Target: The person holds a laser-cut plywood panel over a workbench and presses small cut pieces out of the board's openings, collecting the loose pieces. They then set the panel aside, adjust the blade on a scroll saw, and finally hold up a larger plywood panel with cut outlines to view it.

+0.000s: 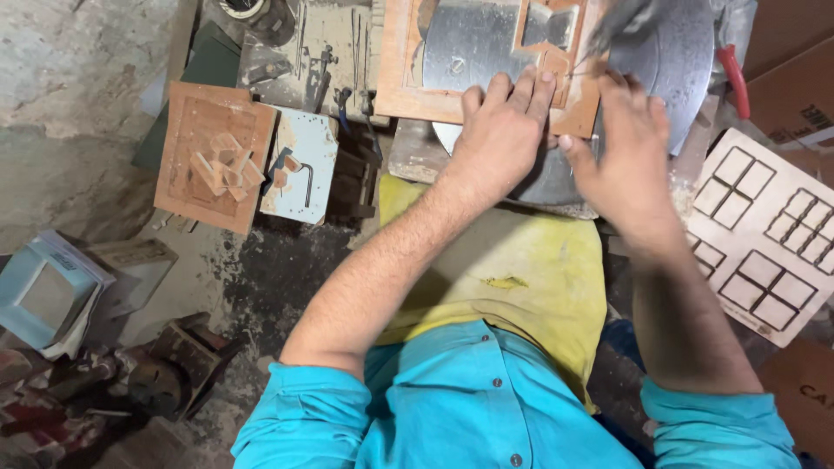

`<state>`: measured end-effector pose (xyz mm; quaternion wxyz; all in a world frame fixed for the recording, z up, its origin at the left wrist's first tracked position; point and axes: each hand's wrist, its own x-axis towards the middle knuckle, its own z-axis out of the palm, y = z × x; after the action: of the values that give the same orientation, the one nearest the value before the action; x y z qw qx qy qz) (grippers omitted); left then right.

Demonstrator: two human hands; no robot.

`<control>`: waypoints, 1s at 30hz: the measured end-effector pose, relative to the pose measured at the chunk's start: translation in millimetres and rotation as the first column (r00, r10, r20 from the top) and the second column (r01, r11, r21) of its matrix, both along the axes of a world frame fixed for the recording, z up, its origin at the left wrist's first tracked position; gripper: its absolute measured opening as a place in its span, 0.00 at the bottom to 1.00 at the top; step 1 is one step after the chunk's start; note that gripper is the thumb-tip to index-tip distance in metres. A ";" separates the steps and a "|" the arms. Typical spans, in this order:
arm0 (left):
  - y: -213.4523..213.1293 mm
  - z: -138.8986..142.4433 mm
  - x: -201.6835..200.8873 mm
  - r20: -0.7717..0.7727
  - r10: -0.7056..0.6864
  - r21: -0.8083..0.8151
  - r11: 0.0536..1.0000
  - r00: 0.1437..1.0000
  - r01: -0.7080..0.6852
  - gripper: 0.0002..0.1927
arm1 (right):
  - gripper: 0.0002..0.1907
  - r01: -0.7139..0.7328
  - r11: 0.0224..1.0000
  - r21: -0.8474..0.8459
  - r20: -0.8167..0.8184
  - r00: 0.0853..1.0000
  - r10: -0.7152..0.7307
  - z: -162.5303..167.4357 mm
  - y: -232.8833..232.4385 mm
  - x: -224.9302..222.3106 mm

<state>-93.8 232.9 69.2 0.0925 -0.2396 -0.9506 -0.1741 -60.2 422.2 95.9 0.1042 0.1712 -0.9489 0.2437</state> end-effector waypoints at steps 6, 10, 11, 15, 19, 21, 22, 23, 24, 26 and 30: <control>1.9 -3.9 -22.1 -0.104 -0.105 -0.014 0.994 0.989 0.104 0.25 | 0.38 0.036 0.999 0.001 0.019 0.999 -0.036 -17.4 -5.7 -4.4; 2.6 4.5 -26.1 -0.101 -0.160 -0.027 0.987 0.982 0.158 0.18 | 0.34 0.065 0.997 -0.032 0.006 0.998 -0.065 -20.2 -2.7 -5.8; 3.0 8.3 -26.2 -0.130 -0.162 -0.049 0.986 0.978 0.157 0.17 | 0.34 0.071 0.997 -0.038 -0.009 0.997 -0.071 -20.7 -3.1 -6.0; 7.6 26.7 -25.0 -0.093 -0.158 -0.080 0.985 0.983 0.151 0.14 | 0.29 0.090 0.996 -0.023 -0.203 0.975 -0.092 -28.0 -2.8 -7.2; 4.3 42.0 3.8 -0.323 -0.051 -0.021 0.999 0.945 0.046 0.18 | 0.27 0.106 0.994 -0.014 -0.289 0.951 -0.105 -38.3 -2.2 -9.0; -5.2 40.8 38.6 -0.446 -0.038 0.125 0.987 0.894 0.104 0.19 | 0.25 0.114 0.993 -0.023 -0.303 0.946 -0.116 -41.5 -2.8 -9.3; -10.5 37.5 57.6 -0.448 -0.071 0.224 0.956 0.891 0.188 0.17 | 0.26 0.107 0.994 -0.036 -0.312 0.943 -0.113 -42.1 -3.1 -9.4; -12.9 32.7 71.2 -0.378 -0.126 0.295 0.923 0.917 0.248 0.13 | 0.27 0.101 0.994 -0.048 -0.321 0.941 -0.111 -42.2 -3.5 -9.2; -16.3 26.6 79.8 -0.309 -0.188 0.368 0.880 0.932 0.299 0.10 | 0.28 0.095 0.994 -0.062 -0.330 0.938 -0.110 -41.9 -4.2 -9.1; -20.9 11.5 72.5 -0.133 -0.130 0.364 0.916 0.983 0.171 0.09 | 0.23 0.098 0.989 -0.111 -0.302 0.945 -0.127 -39.4 -4.9 -8.4; -16.4 -12.9 18.5 0.010 0.013 0.465 0.885 1.000 -0.016 0.21 | 0.20 0.072 0.982 -0.175 -0.304 0.945 -0.124 -32.0 -7.1 -8.0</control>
<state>-75.3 216.5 56.3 0.1456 -0.2026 -0.8833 -0.3969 -68.2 415.1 64.0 0.2793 0.1513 -0.9046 0.2841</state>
